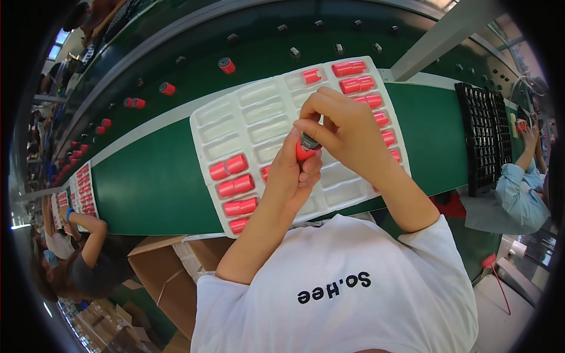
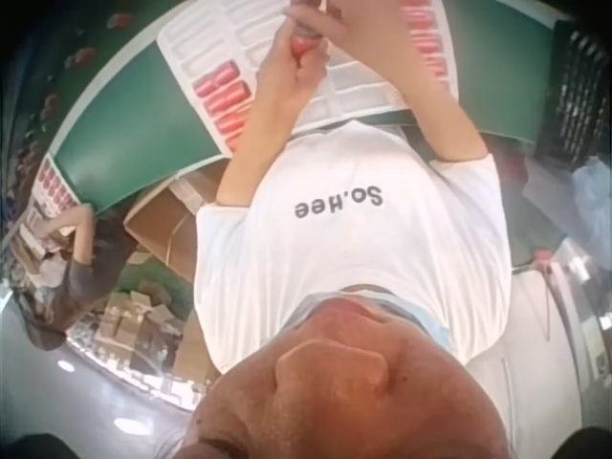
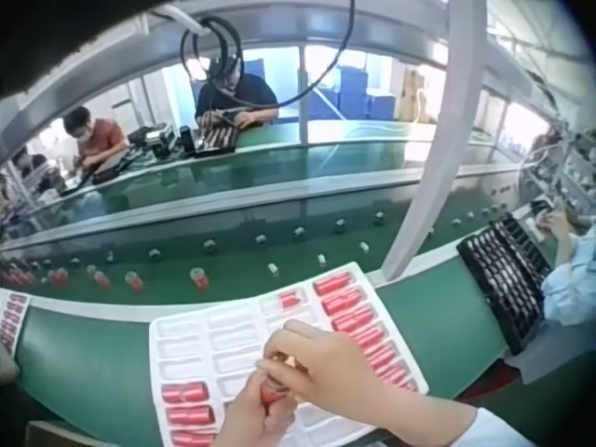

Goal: The person assembles pink cylindrical components by attaching gray caps to them by hand, then places the assembled components into a white plastic tray on a factory assembly line.

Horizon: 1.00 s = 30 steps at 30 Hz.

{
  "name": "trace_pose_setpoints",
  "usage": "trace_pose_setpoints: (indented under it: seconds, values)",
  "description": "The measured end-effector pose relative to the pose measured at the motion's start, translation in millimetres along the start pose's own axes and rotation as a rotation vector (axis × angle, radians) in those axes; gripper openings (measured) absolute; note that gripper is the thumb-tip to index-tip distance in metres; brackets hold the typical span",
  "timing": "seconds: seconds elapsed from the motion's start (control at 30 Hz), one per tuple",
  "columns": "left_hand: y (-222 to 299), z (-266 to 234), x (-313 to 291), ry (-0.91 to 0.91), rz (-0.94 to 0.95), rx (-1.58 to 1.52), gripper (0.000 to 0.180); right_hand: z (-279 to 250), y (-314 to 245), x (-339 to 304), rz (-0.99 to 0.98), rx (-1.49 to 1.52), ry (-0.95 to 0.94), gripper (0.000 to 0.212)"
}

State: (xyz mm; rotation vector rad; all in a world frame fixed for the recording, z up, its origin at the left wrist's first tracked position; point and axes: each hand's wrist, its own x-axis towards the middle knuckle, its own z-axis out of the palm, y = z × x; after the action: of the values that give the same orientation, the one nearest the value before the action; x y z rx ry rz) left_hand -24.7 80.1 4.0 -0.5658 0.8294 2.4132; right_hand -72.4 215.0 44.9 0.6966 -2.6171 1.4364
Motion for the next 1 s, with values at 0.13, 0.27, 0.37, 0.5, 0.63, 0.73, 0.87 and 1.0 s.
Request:
trace_pose_setpoints:
  seconds: [0.13,0.27,0.37,0.5,0.63,0.73,0.87,1.0]
  values:
    - [2,1,-3,-0.016,-0.041,-0.054,0.039,-14,9,2,-0.072,0.224,-0.1,0.012]
    - [6,1,-3,-0.087,-0.062,-0.06,0.043,-18,17,4,-0.233,0.328,-0.281,0.023]
    - [5,0,-5,-0.035,-0.074,-0.09,0.046,-16,16,0,-0.196,0.301,-0.279,0.024]
    - [4,-2,-4,-0.057,-0.096,-0.088,0.042,-17,17,-4,-0.264,0.202,-0.238,0.025]
    - [7,2,-4,0.005,-0.048,-0.085,0.036,-14,20,-7,-0.293,0.222,-0.134,0.025]
    - [6,4,-4,0.043,-0.032,-0.068,0.034,-13,23,-7,-0.304,0.22,-0.147,0.024]
    - [1,-2,-5,0.089,-0.014,-0.139,0.034,-5,20,-11,-0.331,0.132,-0.142,0.026]
    - [-7,-1,-6,0.15,0.003,-0.149,0.032,17,17,-30,-0.31,-0.038,0.054,0.028]
